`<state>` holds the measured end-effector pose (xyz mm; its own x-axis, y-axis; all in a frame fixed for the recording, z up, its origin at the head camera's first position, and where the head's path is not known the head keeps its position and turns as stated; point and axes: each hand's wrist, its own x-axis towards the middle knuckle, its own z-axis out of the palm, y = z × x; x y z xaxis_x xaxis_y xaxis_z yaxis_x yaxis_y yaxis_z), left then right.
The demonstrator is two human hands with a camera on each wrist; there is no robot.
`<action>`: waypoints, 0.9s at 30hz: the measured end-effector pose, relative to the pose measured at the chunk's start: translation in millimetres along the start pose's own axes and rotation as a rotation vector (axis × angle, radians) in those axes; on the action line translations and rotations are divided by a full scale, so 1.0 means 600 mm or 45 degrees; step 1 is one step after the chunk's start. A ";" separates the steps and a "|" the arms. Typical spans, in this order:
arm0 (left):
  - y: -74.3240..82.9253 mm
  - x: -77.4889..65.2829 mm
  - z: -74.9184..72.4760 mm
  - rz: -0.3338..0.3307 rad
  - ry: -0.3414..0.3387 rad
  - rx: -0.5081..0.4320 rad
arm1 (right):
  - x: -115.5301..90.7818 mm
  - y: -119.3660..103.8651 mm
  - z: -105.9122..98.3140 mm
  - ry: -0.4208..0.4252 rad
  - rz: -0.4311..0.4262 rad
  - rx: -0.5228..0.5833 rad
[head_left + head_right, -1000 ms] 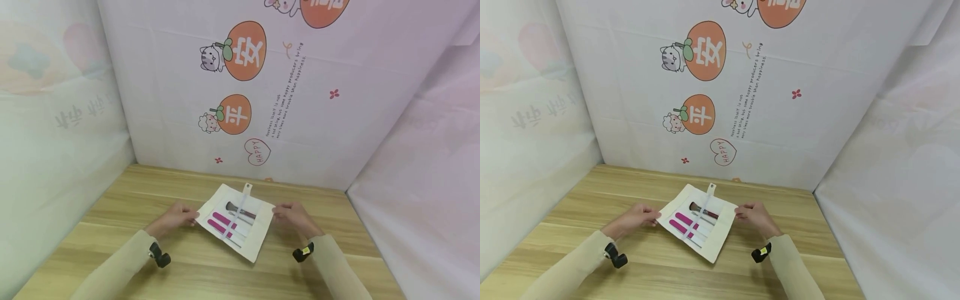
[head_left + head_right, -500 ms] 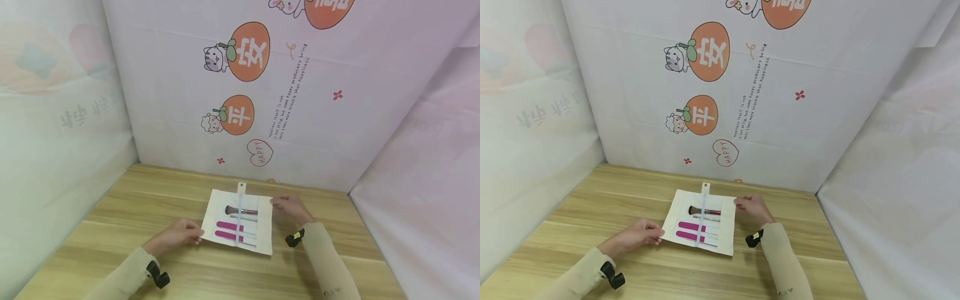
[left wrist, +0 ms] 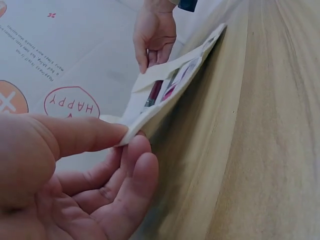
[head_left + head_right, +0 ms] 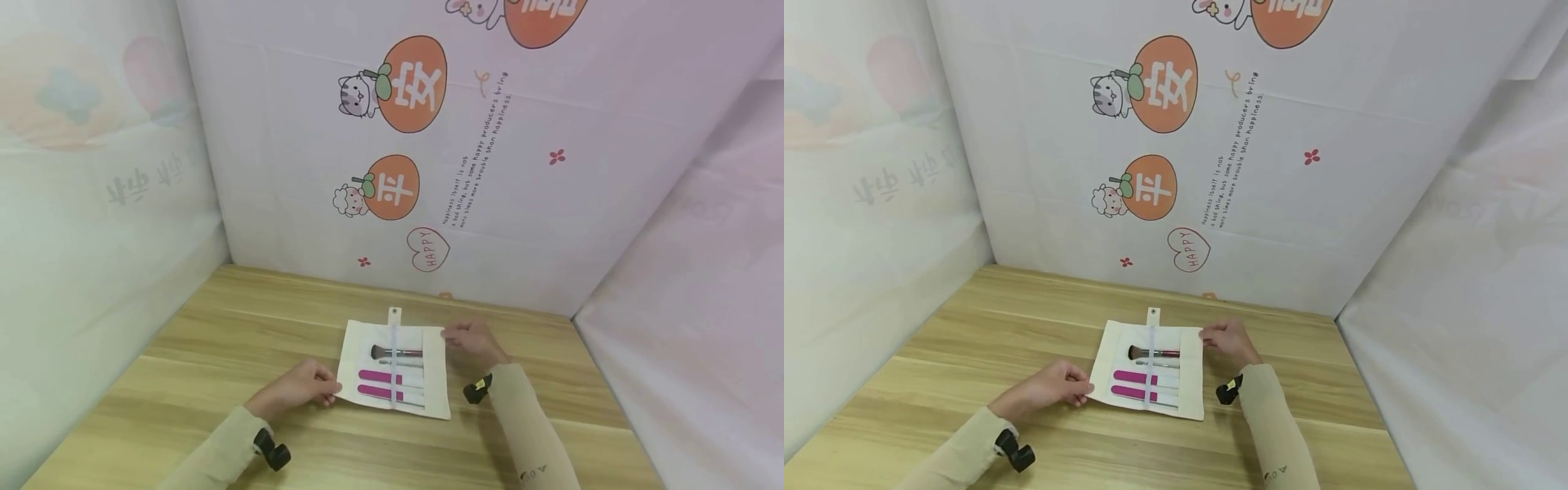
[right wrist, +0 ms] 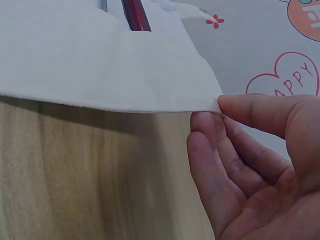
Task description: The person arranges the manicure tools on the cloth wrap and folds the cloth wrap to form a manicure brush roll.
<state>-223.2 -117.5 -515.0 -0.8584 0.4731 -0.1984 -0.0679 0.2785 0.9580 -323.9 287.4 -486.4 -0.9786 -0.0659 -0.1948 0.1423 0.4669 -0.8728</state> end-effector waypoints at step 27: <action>0.047 -0.020 -0.020 0.546 0.016 1.155 | -0.159 -0.055 0.004 -0.250 -0.770 -0.983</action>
<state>-220.7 -125.3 -483.4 -0.7253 0.6754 0.1336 0.6571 0.6212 0.4271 -235.1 275.9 -440.2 -0.8030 -0.5935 0.0548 -0.5750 0.7472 -0.3333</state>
